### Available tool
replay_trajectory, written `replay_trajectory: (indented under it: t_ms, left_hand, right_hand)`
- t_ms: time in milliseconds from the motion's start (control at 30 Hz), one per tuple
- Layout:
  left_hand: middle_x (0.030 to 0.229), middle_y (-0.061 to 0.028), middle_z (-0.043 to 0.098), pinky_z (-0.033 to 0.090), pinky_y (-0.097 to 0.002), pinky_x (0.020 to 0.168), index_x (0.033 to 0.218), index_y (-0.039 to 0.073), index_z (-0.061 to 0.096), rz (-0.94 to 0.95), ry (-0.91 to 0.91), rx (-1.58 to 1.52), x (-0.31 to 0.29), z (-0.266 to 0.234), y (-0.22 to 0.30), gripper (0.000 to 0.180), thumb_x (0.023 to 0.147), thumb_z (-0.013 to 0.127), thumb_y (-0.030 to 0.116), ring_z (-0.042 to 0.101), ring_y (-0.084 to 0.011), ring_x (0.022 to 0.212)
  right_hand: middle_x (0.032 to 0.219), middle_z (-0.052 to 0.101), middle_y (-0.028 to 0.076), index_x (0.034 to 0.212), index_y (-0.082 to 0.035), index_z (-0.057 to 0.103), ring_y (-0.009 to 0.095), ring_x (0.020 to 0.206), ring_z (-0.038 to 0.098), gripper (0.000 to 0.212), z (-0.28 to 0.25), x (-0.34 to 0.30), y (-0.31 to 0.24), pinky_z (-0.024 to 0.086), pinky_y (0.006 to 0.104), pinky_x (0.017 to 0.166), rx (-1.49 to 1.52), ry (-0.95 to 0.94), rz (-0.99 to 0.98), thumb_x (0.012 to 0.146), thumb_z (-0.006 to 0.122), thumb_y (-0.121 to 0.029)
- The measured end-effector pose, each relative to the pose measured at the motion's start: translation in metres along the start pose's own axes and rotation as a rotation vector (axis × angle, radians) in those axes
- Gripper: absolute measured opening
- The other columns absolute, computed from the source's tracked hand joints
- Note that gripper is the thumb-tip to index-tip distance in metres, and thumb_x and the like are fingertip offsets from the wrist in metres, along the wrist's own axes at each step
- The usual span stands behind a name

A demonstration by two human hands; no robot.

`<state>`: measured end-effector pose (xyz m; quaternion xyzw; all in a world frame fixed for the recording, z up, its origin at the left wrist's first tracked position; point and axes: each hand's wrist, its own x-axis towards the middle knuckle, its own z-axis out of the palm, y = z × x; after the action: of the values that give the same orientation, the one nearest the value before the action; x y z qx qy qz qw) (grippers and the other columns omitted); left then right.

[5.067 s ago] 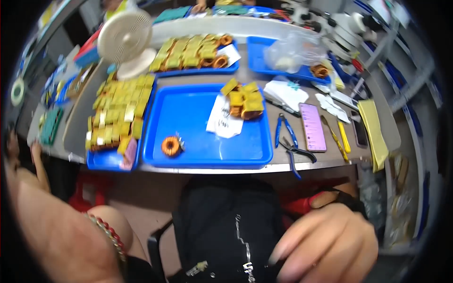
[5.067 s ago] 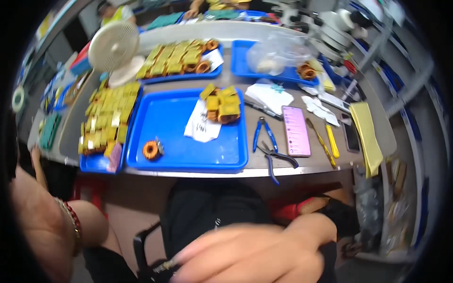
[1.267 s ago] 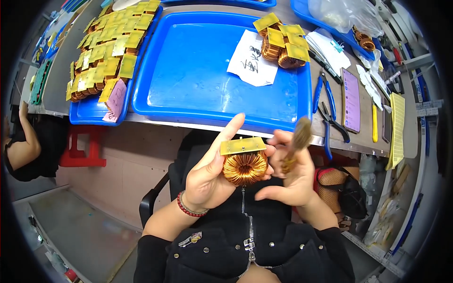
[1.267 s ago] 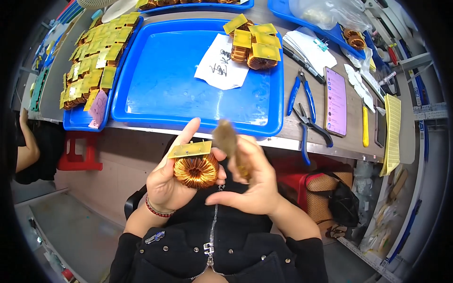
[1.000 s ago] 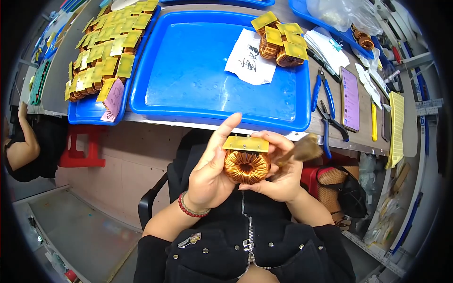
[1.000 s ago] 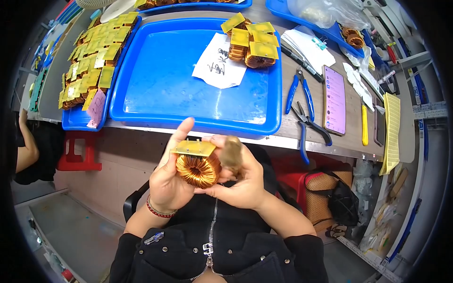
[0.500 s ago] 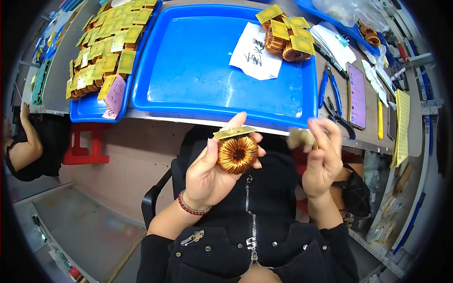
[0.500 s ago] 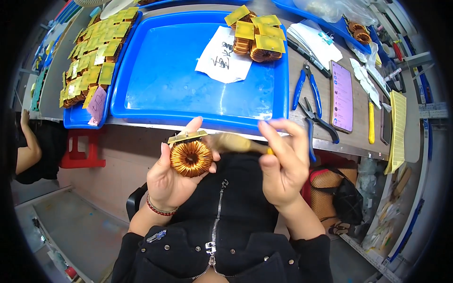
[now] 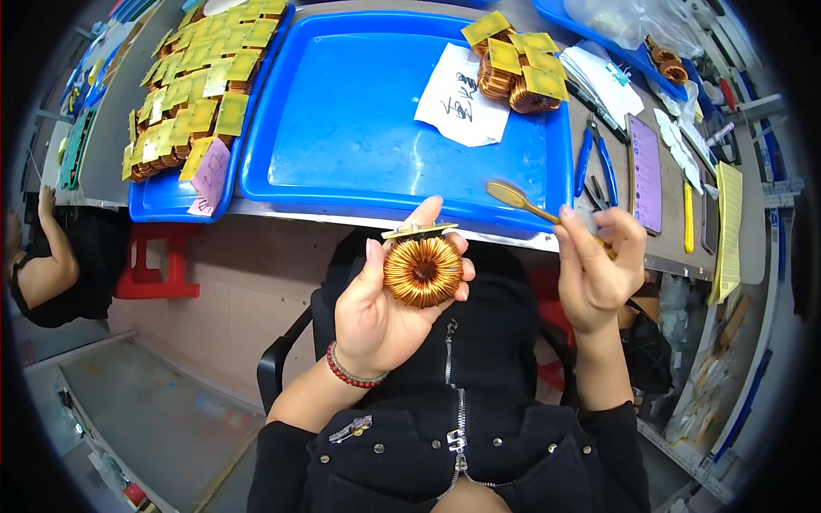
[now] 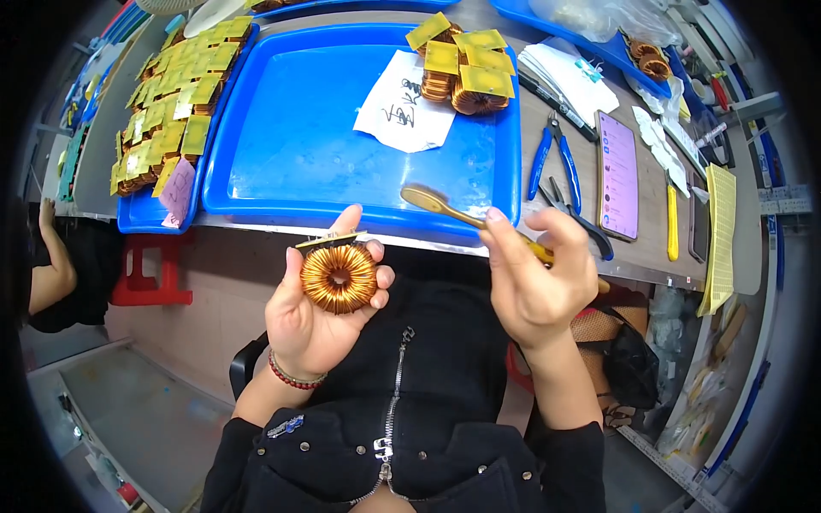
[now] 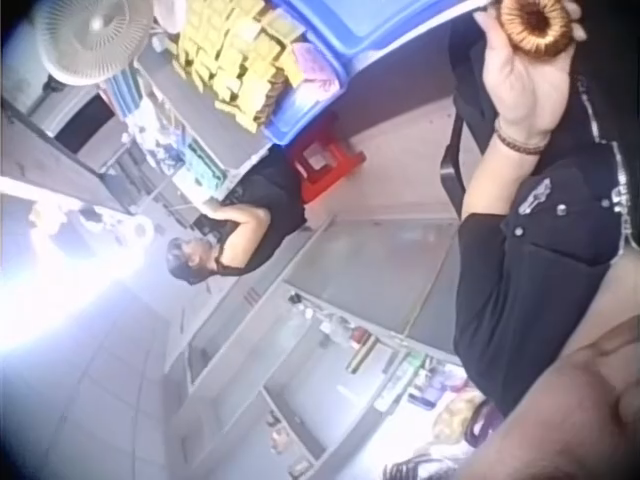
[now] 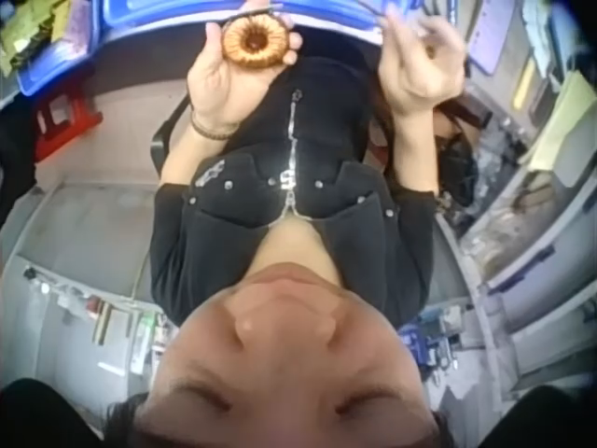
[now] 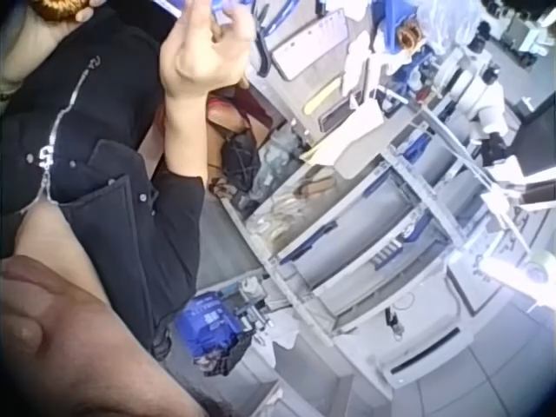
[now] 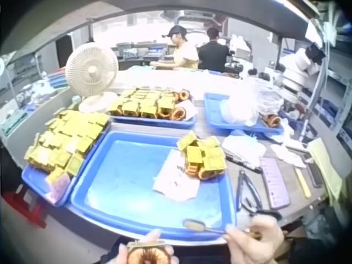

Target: Cleaning and inspecting large copper coil electronic components using a small brush.

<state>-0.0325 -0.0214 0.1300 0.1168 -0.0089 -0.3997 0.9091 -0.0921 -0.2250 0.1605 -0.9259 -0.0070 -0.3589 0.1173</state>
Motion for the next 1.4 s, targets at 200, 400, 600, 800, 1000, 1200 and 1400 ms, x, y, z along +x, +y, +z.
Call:
replay_trajectory:
  t_ms: [200, 400, 600, 800, 1000, 1200, 1400]
  left_hand:
    - [0.12, -0.0163, 0.039, 0.041, -0.0391, 0.086, 0.14, 0.007, 0.011, -0.009, -0.004, 0.112, -0.004, 0.009, 0.011, 0.074, 0.085, 0.051, 0.036, 0.043, -0.0307, 0.107]
    - [0.111, -0.0115, 0.045, 0.045, -0.0321, 0.085, 0.139, -0.001, 0.007, 0.638, 0.046, 1.445, -0.001, 0.01, 0.007, 0.105, 0.06, 0.076, -0.002, 0.052, -0.0193, 0.1]
    - [0.09, -0.0146, 0.055, 0.046, -0.03, 0.065, 0.129, -0.01, 0.032, 1.063, 0.127, 2.004, 0.007, 0.015, 0.008, 0.091, 0.056, 0.081, 0.015, 0.054, -0.0232, 0.076]
    - [0.087, -0.0099, 0.053, 0.047, -0.0269, 0.069, 0.134, -0.008, 0.021, 0.715, 0.171, 1.529, 0.008, 0.023, 0.007, 0.096, 0.06, 0.08, 0.01, 0.057, -0.0177, 0.08]
    - [0.092, -0.0073, 0.052, 0.045, -0.0261, 0.082, 0.136, -0.007, 0.01, 0.396, 0.163, 0.886, 0.01, 0.033, 0.009, 0.096, 0.064, 0.073, -0.004, 0.057, -0.0144, 0.088]
    - [0.093, -0.0079, 0.051, 0.043, -0.0272, 0.084, 0.136, -0.006, 0.01, 0.521, 0.22, 0.941, 0.007, 0.027, 0.015, 0.097, 0.064, 0.075, 0.001, 0.054, -0.0146, 0.091]
    - [0.106, -0.0162, 0.054, 0.045, -0.0344, 0.083, 0.114, -0.005, 0.044, 1.2, -0.087, 1.973, 0.009, 0.016, 0.022, 0.068, 0.055, 0.077, 0.001, 0.055, -0.0324, 0.089]
  right_hand:
    - [0.093, 0.042, 0.008, 0.095, -0.004, 0.067, 0.012, 0.062, 0.043, 0.026, 0.002, -0.012, 0.008, 0.035, 0.0207, 0.053, 0.265, 0.117, 0.075, 0.07, 0.069, 0.002]
    - [0.093, 0.045, 0.007, 0.095, -0.003, 0.066, 0.013, 0.069, 0.048, 0.025, -0.028, 0.0, -0.021, 0.037, 0.0222, 0.059, 0.334, -0.028, -0.005, 0.07, 0.066, 0.0]
    - [0.08, 0.053, 0.002, 0.091, -0.009, 0.068, 0.013, 0.056, 0.05, 0.03, -0.017, 0.02, -0.018, 0.028, 0.023, 0.041, -0.188, 0.174, -0.186, 0.062, 0.073, -0.008]
    - [0.094, 0.049, 0.008, 0.095, -0.005, 0.067, 0.013, 0.06, 0.047, 0.03, -0.02, 0.012, -0.021, 0.037, 0.0255, 0.05, 0.041, -0.017, -0.205, 0.066, 0.07, 0.001]
    - [0.096, 0.046, 0.012, 0.095, -0.004, 0.066, 0.016, 0.069, 0.048, 0.027, -0.025, 0.004, -0.034, 0.039, 0.0212, 0.059, 0.079, -0.059, -0.204, 0.069, 0.07, 0.001]
    - [0.095, 0.048, 0.01, 0.093, -0.004, 0.067, 0.01, 0.054, 0.043, 0.025, -0.021, -0.03, 0.006, 0.035, 0.0209, 0.049, 0.261, -0.052, 0.219, 0.069, 0.068, 0.002]
    - [0.102, 0.044, 0.012, 0.097, -0.002, 0.066, 0.008, 0.055, 0.042, 0.026, -0.022, 0.0, 0.0, 0.035, 0.0191, 0.052, 0.349, 0.012, 0.125, 0.072, 0.065, 0.005]
